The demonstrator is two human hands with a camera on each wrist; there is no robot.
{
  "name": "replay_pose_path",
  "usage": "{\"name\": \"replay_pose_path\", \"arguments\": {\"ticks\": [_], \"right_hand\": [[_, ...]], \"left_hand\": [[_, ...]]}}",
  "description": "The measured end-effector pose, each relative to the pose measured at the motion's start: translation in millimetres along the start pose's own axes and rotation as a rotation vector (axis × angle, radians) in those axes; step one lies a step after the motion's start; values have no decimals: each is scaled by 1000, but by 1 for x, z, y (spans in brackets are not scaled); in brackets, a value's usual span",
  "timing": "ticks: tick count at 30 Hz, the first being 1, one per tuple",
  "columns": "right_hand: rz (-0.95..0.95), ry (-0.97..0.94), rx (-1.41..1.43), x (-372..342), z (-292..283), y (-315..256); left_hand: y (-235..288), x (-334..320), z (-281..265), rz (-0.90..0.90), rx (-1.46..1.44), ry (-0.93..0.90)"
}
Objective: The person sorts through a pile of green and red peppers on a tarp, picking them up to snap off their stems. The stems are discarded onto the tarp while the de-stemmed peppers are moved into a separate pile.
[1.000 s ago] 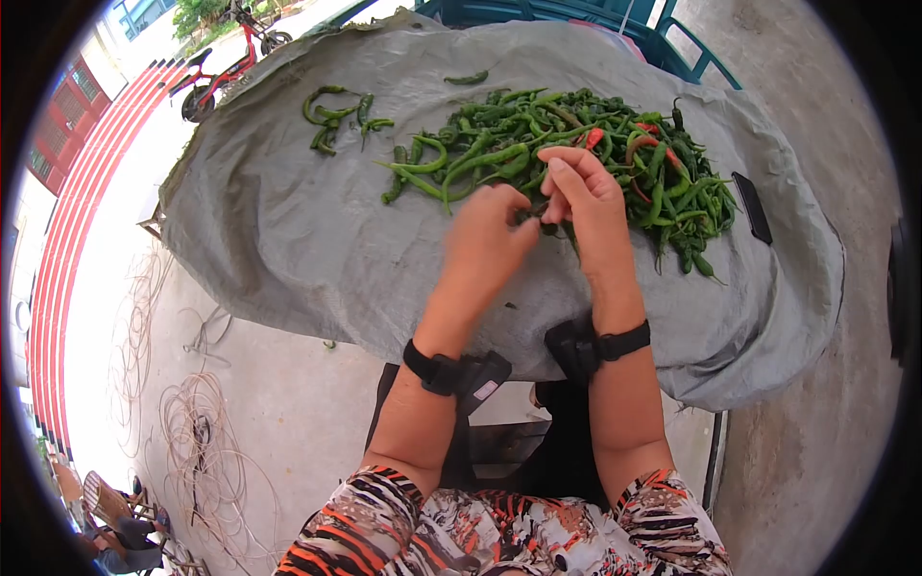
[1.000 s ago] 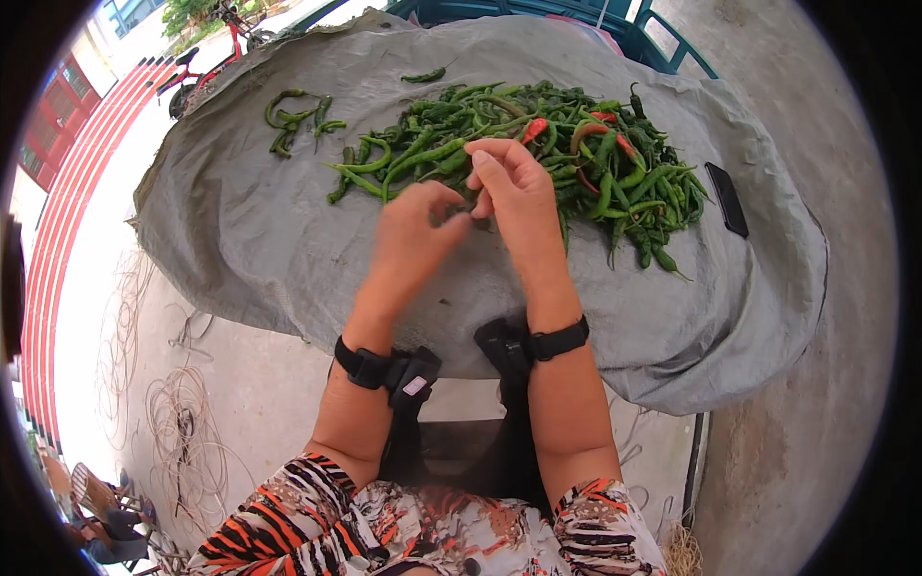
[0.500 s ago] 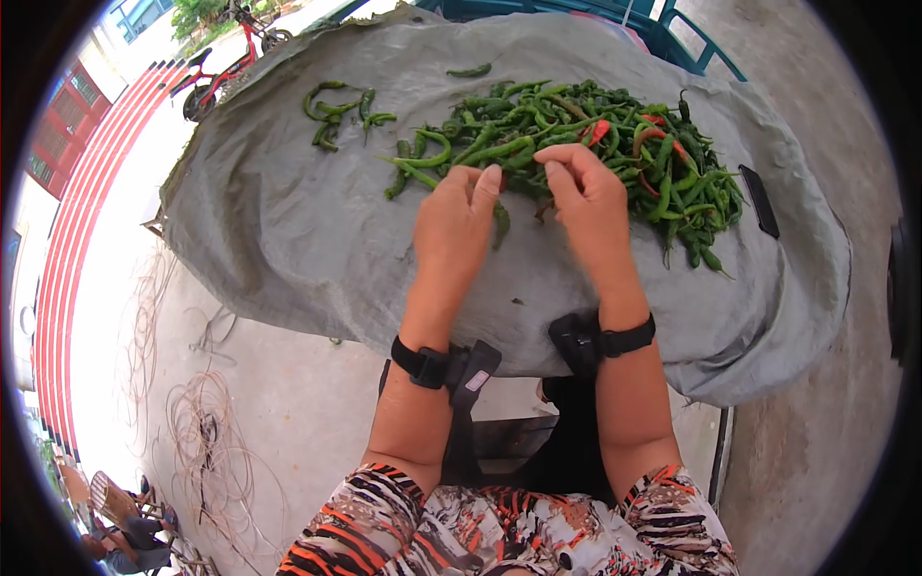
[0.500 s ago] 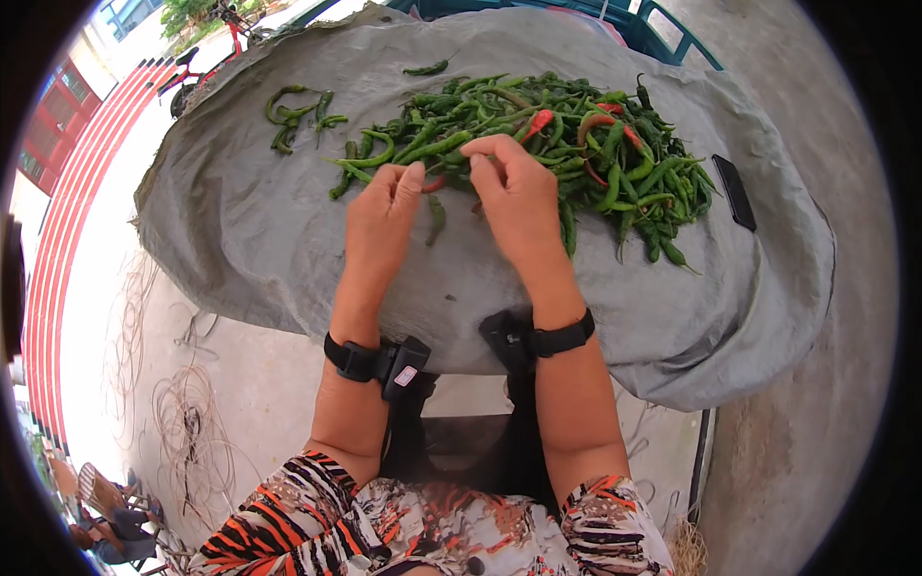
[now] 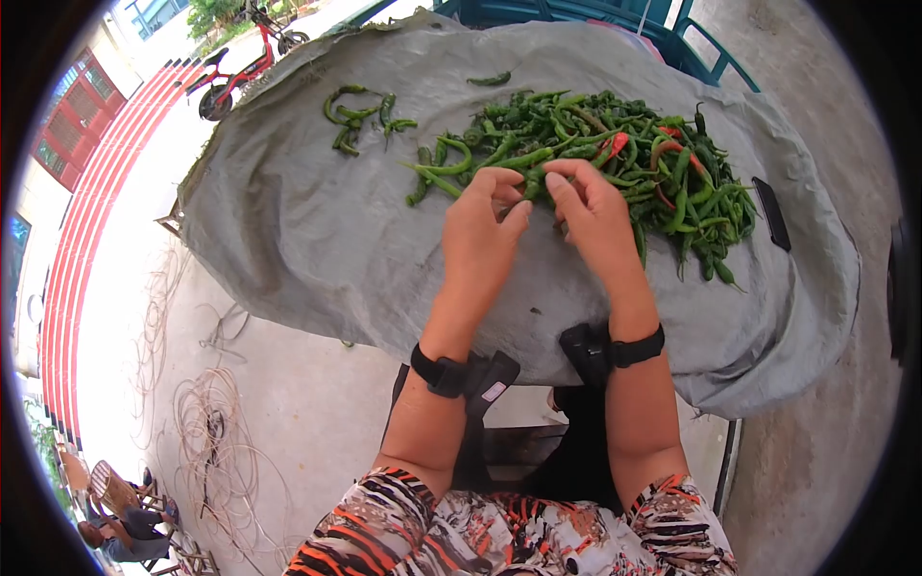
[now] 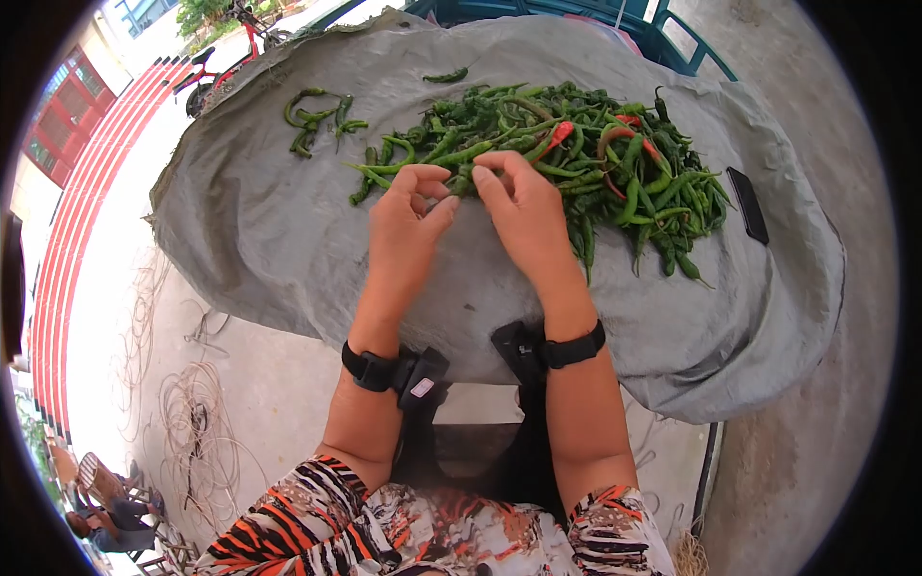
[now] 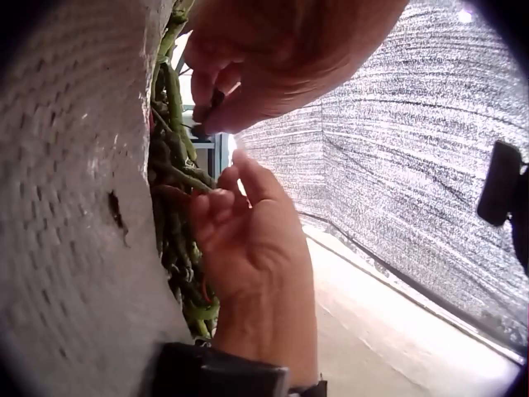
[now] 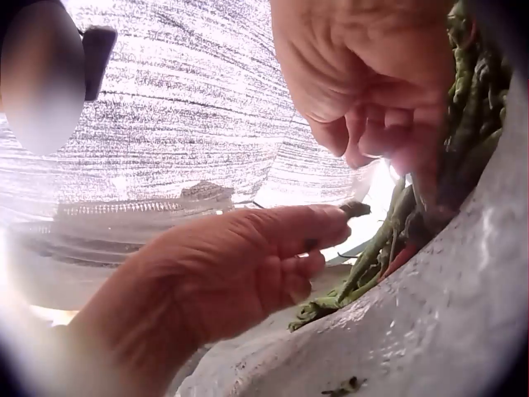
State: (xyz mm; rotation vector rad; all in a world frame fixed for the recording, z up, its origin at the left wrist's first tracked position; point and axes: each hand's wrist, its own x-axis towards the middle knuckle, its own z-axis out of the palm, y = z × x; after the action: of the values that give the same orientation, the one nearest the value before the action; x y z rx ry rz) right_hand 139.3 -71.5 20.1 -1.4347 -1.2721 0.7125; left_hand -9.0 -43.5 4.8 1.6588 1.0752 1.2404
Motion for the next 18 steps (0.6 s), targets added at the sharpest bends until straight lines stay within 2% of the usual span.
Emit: {"name": "replay_pose_path", "arguments": {"ticks": [1, 4, 5, 7, 11, 13, 16, 18], "right_hand": [[46, -43, 13, 0, 0, -3], [84, -108, 204, 0, 0, -4], [79, -118, 292, 0, 0, -3], [96, -150, 280, 1, -3, 0], [83, -96, 149, 2, -6, -6], [53, -48, 233, 3, -5, -6], [-12, 125, 463, 0, 4, -18], [-35, 155, 544, 0, 3, -20]], "left_hand": [[4, 0, -2, -14, -91, -15], [-2, 2, -5, 26, -42, -83], [-4, 3, -6, 77, 19, -89], [-11, 5, -8, 179, 138, -102], [-28, 10, -14, 113, 454, 242], [-35, 13, -21, 103, 636, 405], [-49, 13, -29, 192, 827, 408], [-50, 13, -33, 182, 845, 339]]}}
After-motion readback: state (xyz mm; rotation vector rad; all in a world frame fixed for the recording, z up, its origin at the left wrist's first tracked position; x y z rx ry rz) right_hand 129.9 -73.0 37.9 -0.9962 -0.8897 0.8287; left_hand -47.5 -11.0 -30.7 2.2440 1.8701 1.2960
